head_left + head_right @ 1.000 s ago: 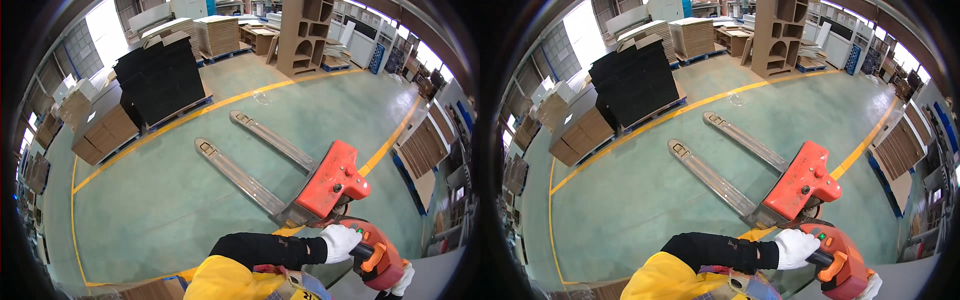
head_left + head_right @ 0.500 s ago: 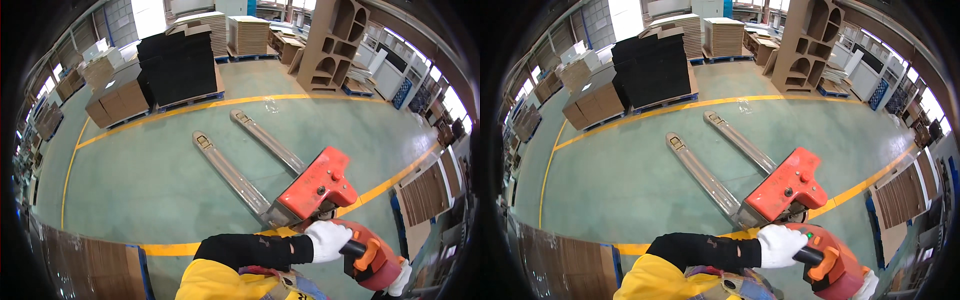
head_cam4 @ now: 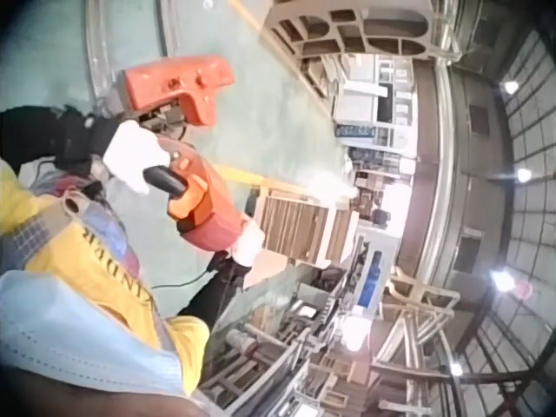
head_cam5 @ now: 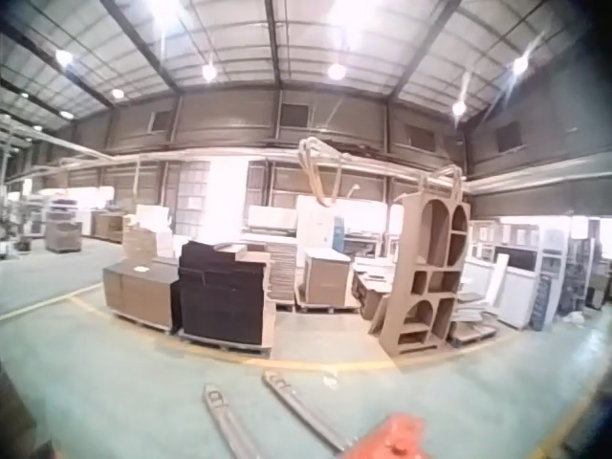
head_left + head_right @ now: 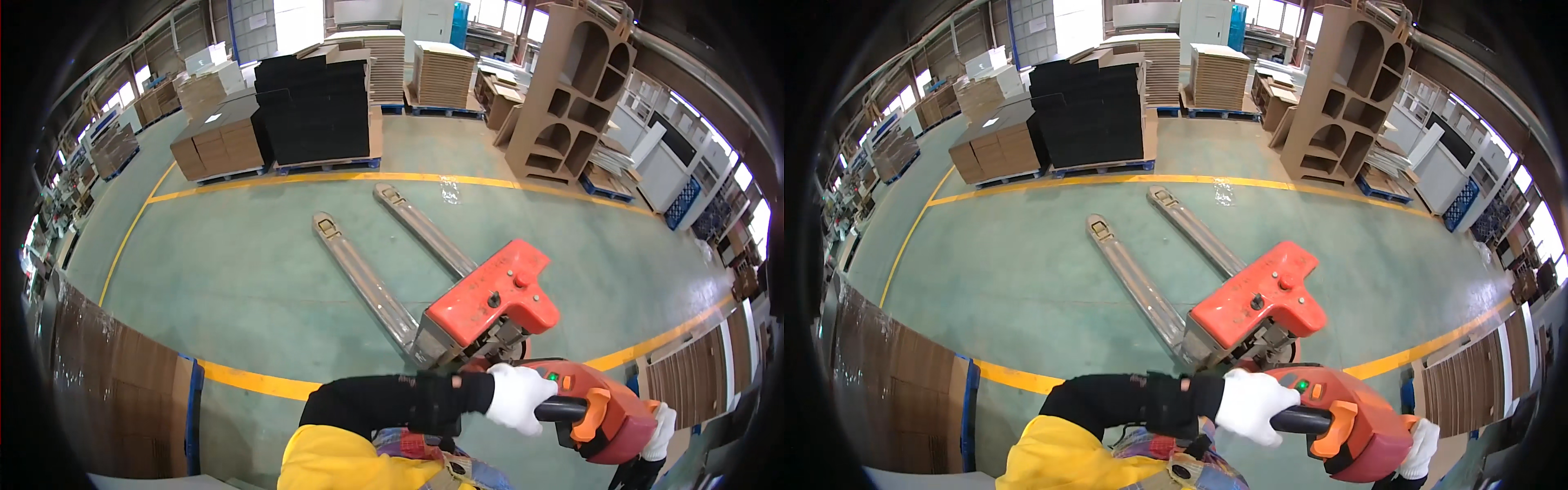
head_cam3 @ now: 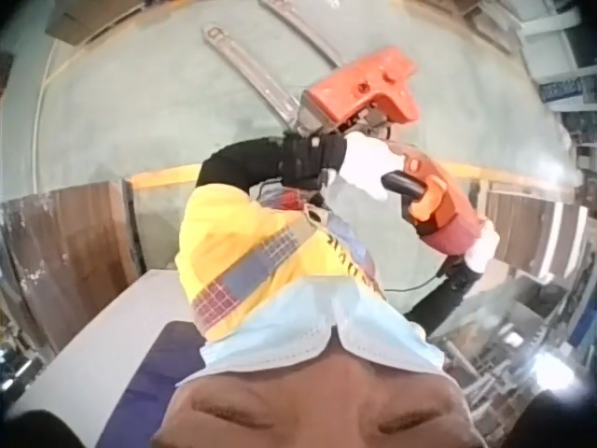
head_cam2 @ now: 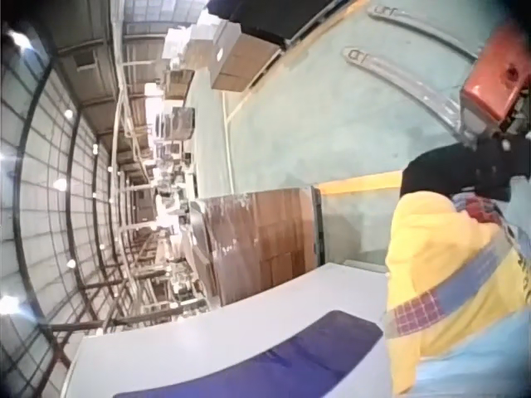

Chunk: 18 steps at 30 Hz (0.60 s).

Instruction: Operating a motorized pallet jack to navigate through a furniture manufacturing warehouse.

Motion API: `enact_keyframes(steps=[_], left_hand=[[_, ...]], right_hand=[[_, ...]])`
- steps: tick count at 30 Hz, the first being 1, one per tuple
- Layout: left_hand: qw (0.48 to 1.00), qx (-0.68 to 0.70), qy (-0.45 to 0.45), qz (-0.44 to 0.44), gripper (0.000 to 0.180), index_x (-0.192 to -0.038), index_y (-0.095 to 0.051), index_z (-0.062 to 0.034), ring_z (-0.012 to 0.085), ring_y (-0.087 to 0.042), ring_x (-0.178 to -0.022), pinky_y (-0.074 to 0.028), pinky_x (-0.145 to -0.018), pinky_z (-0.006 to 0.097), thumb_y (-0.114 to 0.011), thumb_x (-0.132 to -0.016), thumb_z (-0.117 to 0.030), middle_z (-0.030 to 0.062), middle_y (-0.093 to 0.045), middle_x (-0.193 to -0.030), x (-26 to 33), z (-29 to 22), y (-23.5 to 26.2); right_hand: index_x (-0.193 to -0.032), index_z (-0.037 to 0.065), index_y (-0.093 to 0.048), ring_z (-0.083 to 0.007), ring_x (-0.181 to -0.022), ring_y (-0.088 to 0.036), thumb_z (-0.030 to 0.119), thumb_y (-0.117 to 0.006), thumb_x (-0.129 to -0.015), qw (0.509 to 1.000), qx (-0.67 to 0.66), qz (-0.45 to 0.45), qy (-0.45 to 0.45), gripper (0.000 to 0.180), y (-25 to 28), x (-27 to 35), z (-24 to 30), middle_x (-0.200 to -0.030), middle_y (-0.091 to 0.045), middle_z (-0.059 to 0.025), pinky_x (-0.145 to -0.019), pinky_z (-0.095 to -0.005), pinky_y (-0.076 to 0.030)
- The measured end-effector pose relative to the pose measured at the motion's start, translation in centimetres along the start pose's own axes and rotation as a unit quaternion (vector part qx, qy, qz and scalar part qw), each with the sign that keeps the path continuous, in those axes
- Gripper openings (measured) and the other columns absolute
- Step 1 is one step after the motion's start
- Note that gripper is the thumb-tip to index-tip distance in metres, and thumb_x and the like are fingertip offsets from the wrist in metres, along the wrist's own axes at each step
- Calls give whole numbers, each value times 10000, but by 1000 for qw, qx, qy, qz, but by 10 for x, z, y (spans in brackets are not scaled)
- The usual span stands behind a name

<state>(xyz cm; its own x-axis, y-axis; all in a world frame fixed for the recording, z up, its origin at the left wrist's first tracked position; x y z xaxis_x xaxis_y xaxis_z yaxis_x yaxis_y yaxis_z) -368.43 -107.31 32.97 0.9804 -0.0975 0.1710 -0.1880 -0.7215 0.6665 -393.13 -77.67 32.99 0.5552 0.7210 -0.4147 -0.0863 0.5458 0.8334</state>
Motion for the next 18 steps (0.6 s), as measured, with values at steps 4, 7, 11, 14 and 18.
enact_keyframes(steps=[4, 7, 11, 14, 18], left_hand=[[980, 165, -5, 108, 573, -1092, -569, -33, 222, -668, -609, -515, -561, 374, -731, -726, -444, 96, -668, -795, -69, 7, -1], [967, 241, 51, 67, 552, -1103, -563, -31, 221, -650, -550, -506, -522, 353, -723, -745, -420, 95, -662, -784, -103, -27, 13], [969, 225, 96, -23, 523, -1108, -562, -60, 273, -666, -667, -511, -616, 403, -670, -780, -452, 111, -654, -798, -169, -54, -2], [961, 230, 146, -51, 533, -1117, -566, -73, 328, -661, -851, -501, -714, 439, -646, -796, -490, 150, -657, -882, -203, -82, 2], [952, 197, 168, -166, 563, -1146, -565, -64, 344, -660, -876, -505, -743, 437, -652, -801, -500, 171, -665, -901, -266, -89, -27]], right_hand=[[-910, 24, -613, -208, -759, -563, 285, -385, -1081, 999, -43, 23, 23, 387, 8, -61, -90, -823, -590, -94, -697, -353, -454], [-890, 26, -583, -203, -733, -561, 240, -405, -1063, 998, -29, 3, 49, 328, 20, -113, -148, -809, -586, -92, -681, -339, -453], [-863, 26, -581, -197, -706, -558, 258, -410, -1062, 991, -51, 10, 123, 350, 17, -182, -206, -782, -587, -87, -655, -334, -449], [-842, 27, -579, -193, -685, -555, 272, -414, -1062, 981, -77, 29, 178, 368, 6, -225, -247, -762, -588, -83, -636, -330, -446], [-815, 27, -577, -187, -658, -552, 290, -420, -1061, 951, -90, 42, 292, 393, -7, -287, -286, -735, -588, -78, -610, -324, -443]])
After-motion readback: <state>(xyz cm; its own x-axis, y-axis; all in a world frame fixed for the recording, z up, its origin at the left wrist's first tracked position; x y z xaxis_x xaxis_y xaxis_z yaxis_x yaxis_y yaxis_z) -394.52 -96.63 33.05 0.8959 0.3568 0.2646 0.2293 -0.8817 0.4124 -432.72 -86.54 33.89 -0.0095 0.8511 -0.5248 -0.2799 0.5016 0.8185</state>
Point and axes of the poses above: each hand's wrist, its own x-axis away from the middle knuckle, its own y-axis out of the back of the hand, z = x × y, the point moved 4 cm from there along -x, towards the middle knuckle
